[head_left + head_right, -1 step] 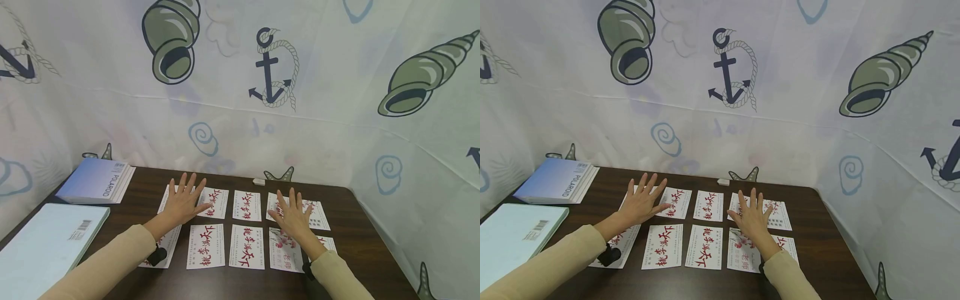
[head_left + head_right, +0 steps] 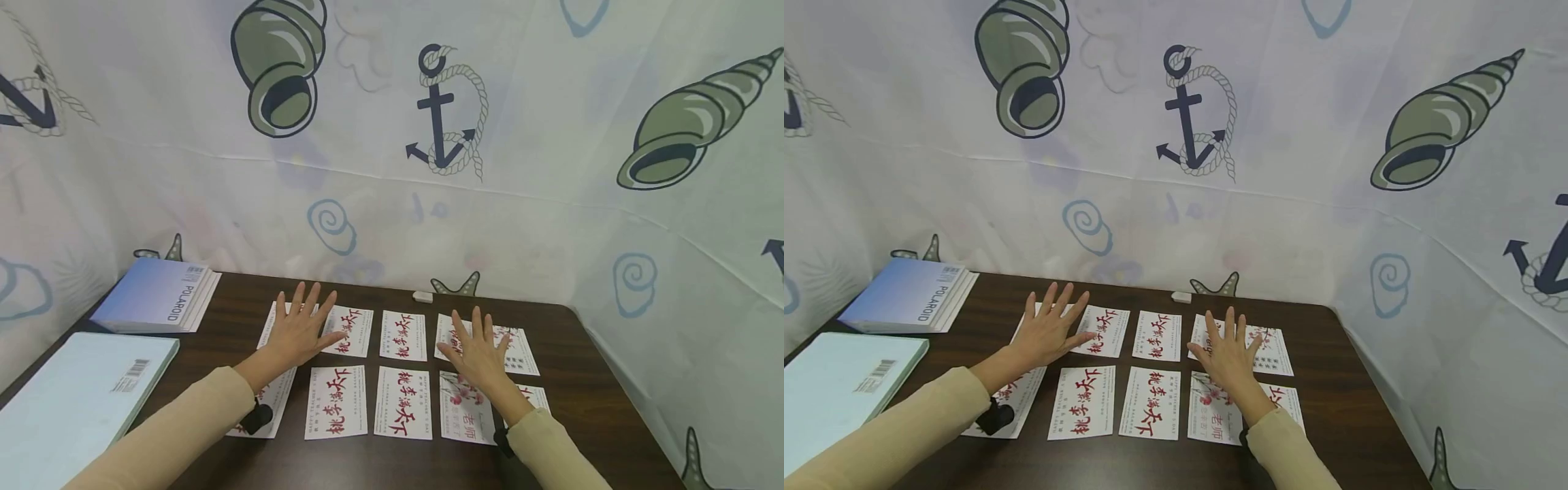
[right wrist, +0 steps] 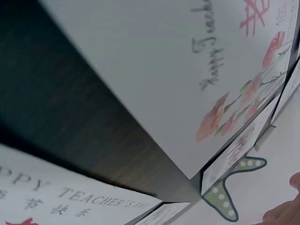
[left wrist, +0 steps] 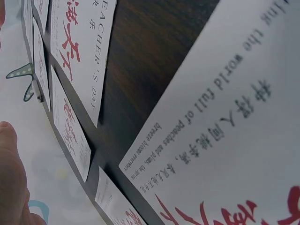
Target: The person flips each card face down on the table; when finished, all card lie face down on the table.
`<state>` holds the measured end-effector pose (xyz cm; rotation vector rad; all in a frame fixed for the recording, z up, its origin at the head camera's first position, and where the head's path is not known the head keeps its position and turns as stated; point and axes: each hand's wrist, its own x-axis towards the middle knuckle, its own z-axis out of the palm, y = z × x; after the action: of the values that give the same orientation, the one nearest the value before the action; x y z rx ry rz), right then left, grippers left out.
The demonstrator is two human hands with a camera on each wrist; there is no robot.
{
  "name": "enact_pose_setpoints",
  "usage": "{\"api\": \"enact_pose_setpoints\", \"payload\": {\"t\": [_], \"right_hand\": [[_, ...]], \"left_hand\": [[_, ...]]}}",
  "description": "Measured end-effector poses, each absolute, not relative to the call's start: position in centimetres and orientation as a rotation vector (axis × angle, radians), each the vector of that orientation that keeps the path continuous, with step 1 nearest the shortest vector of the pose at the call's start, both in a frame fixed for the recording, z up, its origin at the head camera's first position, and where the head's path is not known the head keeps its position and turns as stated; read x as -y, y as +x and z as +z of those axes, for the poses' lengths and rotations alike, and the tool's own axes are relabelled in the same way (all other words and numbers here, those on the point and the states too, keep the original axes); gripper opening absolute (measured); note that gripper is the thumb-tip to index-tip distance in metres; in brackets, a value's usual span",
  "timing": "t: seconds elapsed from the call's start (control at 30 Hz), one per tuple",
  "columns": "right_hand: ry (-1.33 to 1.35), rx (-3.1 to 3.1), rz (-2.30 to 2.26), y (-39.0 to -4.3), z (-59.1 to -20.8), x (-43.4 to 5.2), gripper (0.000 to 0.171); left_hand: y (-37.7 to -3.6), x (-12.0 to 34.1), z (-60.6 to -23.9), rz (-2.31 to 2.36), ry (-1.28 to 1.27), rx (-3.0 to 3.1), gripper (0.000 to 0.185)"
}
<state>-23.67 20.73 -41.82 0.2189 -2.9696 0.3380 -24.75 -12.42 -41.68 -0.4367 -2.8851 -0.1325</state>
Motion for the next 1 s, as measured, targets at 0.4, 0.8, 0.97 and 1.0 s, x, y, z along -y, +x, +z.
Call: {"api": "enact_pose_setpoints", "payload": {"t": [0.4,0.8,0.97,1.0], "right_hand": [[0.284,2.904,0.446,-24.7,-41.3,-18.8,0.070],[0.561,2.691,1.121,-27.4,-40.5,-8.0,0.042],[0.537,2.753,1.334,-28.4,-41.5,-3.0,0.043],[0.520,2.765,1.371,-28.6,-41.7,-2.2,0.043]], "left_hand": [[-25.1,14.6,-40.5,-0.201,-0.417,2.892,0.077],[-26.7,20.1,-40.1,-0.619,-0.180,2.933,0.070],[-27.4,21.0,-41.3,-0.722,-0.121,2.986,0.069],[-27.5,21.0,-41.5,-0.735,-0.113,2.995,0.069]]}}
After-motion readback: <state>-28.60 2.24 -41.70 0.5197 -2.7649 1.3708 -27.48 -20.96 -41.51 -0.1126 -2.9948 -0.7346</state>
